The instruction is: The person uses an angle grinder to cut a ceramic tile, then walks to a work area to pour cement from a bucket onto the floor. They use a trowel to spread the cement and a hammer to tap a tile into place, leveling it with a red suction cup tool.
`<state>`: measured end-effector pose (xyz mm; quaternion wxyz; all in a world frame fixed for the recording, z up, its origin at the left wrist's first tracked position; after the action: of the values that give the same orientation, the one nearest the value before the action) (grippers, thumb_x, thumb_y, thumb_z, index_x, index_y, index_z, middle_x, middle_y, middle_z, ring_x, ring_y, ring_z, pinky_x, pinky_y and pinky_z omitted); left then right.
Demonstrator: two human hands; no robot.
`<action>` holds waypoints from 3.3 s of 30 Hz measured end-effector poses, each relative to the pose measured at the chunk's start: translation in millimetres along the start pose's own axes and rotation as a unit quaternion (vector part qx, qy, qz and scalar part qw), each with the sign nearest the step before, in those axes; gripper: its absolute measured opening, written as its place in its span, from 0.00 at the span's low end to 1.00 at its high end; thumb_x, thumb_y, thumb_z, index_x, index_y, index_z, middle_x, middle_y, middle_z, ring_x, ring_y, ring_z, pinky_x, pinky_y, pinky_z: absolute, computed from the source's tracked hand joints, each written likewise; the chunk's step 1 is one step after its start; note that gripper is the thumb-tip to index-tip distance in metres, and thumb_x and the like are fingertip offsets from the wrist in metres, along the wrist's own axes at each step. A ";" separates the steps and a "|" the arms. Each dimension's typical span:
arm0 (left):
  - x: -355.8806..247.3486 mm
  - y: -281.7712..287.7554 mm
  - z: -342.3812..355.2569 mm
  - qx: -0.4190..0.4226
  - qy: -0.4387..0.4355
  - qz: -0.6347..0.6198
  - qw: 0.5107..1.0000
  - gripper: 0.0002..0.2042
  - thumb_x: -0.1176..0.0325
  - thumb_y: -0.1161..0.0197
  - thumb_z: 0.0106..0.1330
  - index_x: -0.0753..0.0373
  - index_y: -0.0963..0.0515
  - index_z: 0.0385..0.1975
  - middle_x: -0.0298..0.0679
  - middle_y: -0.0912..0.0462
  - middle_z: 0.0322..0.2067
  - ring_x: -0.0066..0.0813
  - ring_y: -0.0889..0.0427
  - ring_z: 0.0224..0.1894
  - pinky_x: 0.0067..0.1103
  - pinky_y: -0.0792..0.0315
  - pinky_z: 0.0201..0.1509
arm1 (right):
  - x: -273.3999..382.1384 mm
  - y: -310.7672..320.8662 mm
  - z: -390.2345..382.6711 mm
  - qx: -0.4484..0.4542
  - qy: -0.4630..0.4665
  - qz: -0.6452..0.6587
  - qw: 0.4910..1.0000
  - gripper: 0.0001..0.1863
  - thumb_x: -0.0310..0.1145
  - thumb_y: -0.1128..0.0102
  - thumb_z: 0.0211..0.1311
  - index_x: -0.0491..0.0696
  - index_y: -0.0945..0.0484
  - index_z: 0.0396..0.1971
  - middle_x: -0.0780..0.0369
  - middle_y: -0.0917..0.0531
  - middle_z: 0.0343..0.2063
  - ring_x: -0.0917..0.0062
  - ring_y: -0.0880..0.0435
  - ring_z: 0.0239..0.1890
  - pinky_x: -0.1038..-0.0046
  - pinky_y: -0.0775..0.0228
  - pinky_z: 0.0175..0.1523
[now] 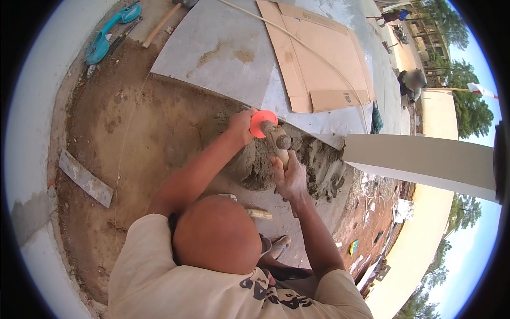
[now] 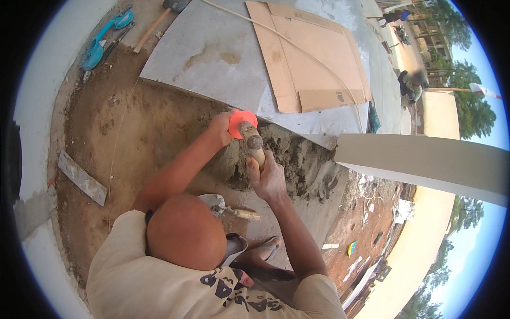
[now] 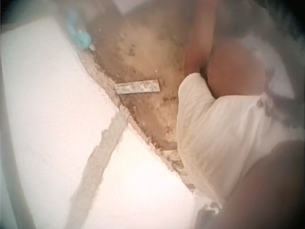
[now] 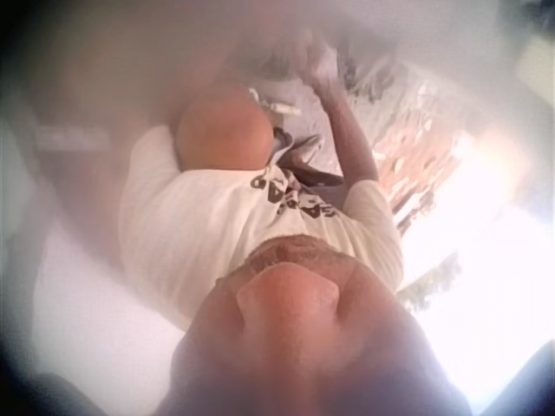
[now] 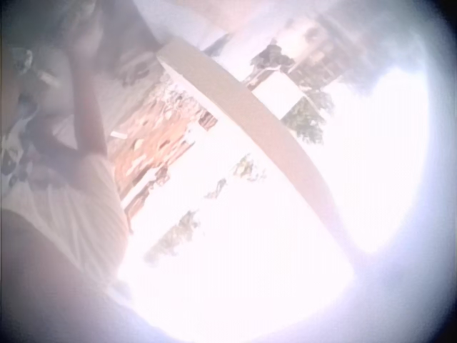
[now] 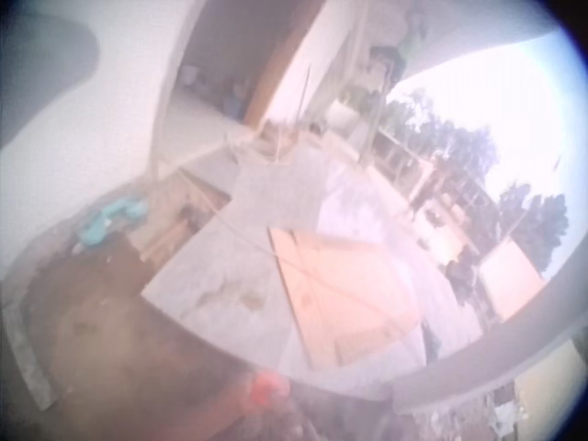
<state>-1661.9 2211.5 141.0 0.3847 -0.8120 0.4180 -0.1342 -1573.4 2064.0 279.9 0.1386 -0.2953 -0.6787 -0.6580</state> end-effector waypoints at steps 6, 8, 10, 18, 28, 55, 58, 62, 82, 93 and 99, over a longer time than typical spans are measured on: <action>-2.0 21.0 24.2 0.034 -0.026 -0.007 0.999 0.12 0.68 0.52 0.78 0.68 0.31 0.52 0.46 0.23 0.49 0.39 0.19 0.49 0.40 0.20 0.55 | 32.0 30.7 -16.6 -0.028 0.008 0.042 0.999 0.14 0.37 0.41 0.68 0.41 0.28 0.40 0.51 0.19 0.21 0.55 0.16 0.23 0.63 0.25 0.31; -1.6 23.8 27.2 0.009 -0.019 -0.012 1.000 0.12 0.68 0.52 0.78 0.69 0.31 0.52 0.46 0.23 0.49 0.39 0.19 0.48 0.40 0.20 0.55 | 29.3 16.4 -16.8 -0.046 0.053 0.050 0.996 0.14 0.37 0.41 0.68 0.40 0.29 0.41 0.49 0.19 0.22 0.51 0.16 0.25 0.59 0.25 0.32; 1.5 12.4 21.6 0.001 0.003 0.000 1.000 0.12 0.68 0.53 0.78 0.69 0.31 0.52 0.46 0.23 0.48 0.39 0.18 0.48 0.39 0.20 0.54 | 8.7 -2.6 -8.5 -0.025 0.013 0.029 0.999 0.15 0.38 0.41 0.68 0.40 0.29 0.41 0.47 0.19 0.22 0.49 0.16 0.25 0.57 0.25 0.32; -2.4 -3.1 -22.3 -0.009 0.000 0.022 1.000 0.11 0.68 0.51 0.78 0.68 0.29 0.50 0.45 0.22 0.48 0.35 0.19 0.48 0.35 0.21 0.55 | 17.8 21.2 -12.0 0.001 -0.038 0.022 0.999 0.21 0.48 0.44 0.71 0.41 0.27 0.40 0.52 0.20 0.18 0.55 0.16 0.24 0.61 0.27 0.31; 42.5 6.4 -24.3 0.035 0.034 0.080 0.996 0.12 0.66 0.48 0.77 0.68 0.28 0.51 0.43 0.22 0.49 0.33 0.20 0.50 0.33 0.23 0.56 | 7.8 40.3 -11.3 -0.028 -0.063 0.032 0.997 0.24 0.52 0.44 0.71 0.41 0.27 0.40 0.55 0.20 0.20 0.64 0.16 0.24 0.66 0.26 0.32; 14.8 -9.4 -4.8 0.017 0.019 0.024 0.999 0.11 0.67 0.52 0.78 0.68 0.30 0.49 0.45 0.22 0.47 0.37 0.18 0.48 0.37 0.20 0.54 | 8.5 21.9 -13.3 -0.058 -0.036 0.013 0.998 0.16 0.41 0.45 0.72 0.40 0.28 0.44 0.52 0.19 0.21 0.58 0.16 0.23 0.64 0.26 0.31; 16.3 -8.9 4.3 -0.003 -0.002 0.027 1.000 0.11 0.68 0.53 0.78 0.70 0.30 0.50 0.47 0.22 0.48 0.37 0.18 0.47 0.36 0.20 0.55 | 19.6 31.7 -24.8 -0.087 0.023 0.029 0.995 0.18 0.41 0.45 0.71 0.40 0.28 0.46 0.52 0.19 0.20 0.57 0.17 0.22 0.63 0.26 0.31; 24.4 -16.0 10.3 0.020 0.043 -0.005 0.999 0.10 0.68 0.52 0.78 0.68 0.31 0.49 0.45 0.23 0.48 0.38 0.19 0.47 0.37 0.20 0.53 | -16.7 1.6 -14.1 -0.027 -0.043 -0.051 0.997 0.15 0.38 0.45 0.70 0.41 0.30 0.43 0.49 0.19 0.21 0.52 0.16 0.24 0.60 0.26 0.30; 20.7 8.7 -117.2 0.212 0.000 0.096 0.972 0.18 0.51 0.41 0.72 0.58 0.30 0.51 0.35 0.22 0.41 0.22 0.20 0.38 0.23 0.22 0.40 | 46.5 8.8 21.0 -0.015 0.023 -0.003 1.000 0.24 0.28 0.44 0.65 0.39 0.37 0.59 0.45 0.16 0.30 0.50 0.14 0.32 0.56 0.23 0.38; -58.8 40.9 -152.3 0.001 -0.224 0.310 0.924 0.14 0.58 0.33 0.65 0.63 0.21 0.41 0.35 0.17 0.35 0.20 0.20 0.36 0.21 0.24 0.39 | 102.0 -6.7 5.2 0.089 0.148 0.062 0.983 0.32 0.30 0.41 0.63 0.39 0.41 0.65 0.45 0.19 0.48 0.48 0.19 0.52 0.55 0.24 0.53; -163.6 92.8 -192.1 -0.140 -0.335 0.462 0.809 0.16 0.58 0.33 0.64 0.65 0.24 0.42 0.36 0.18 0.36 0.22 0.19 0.36 0.23 0.25 0.41 | 35.4 5.5 -17.6 0.195 0.042 0.079 0.977 0.24 0.34 0.38 0.64 0.40 0.31 0.57 0.51 0.15 0.44 0.59 0.13 0.45 0.62 0.21 0.49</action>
<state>-1919.5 2208.1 217.8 0.4000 -0.5624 0.6033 0.3998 -1601.5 2054.4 306.5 0.2733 -0.2871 -0.7622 -0.5118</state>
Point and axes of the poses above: each hand's wrist, its own z-axis towards the middle knuckle, its own y-axis out of the back of the hand, x = y × z, the point moved 1 cm from there along z, towards the middle knuckle
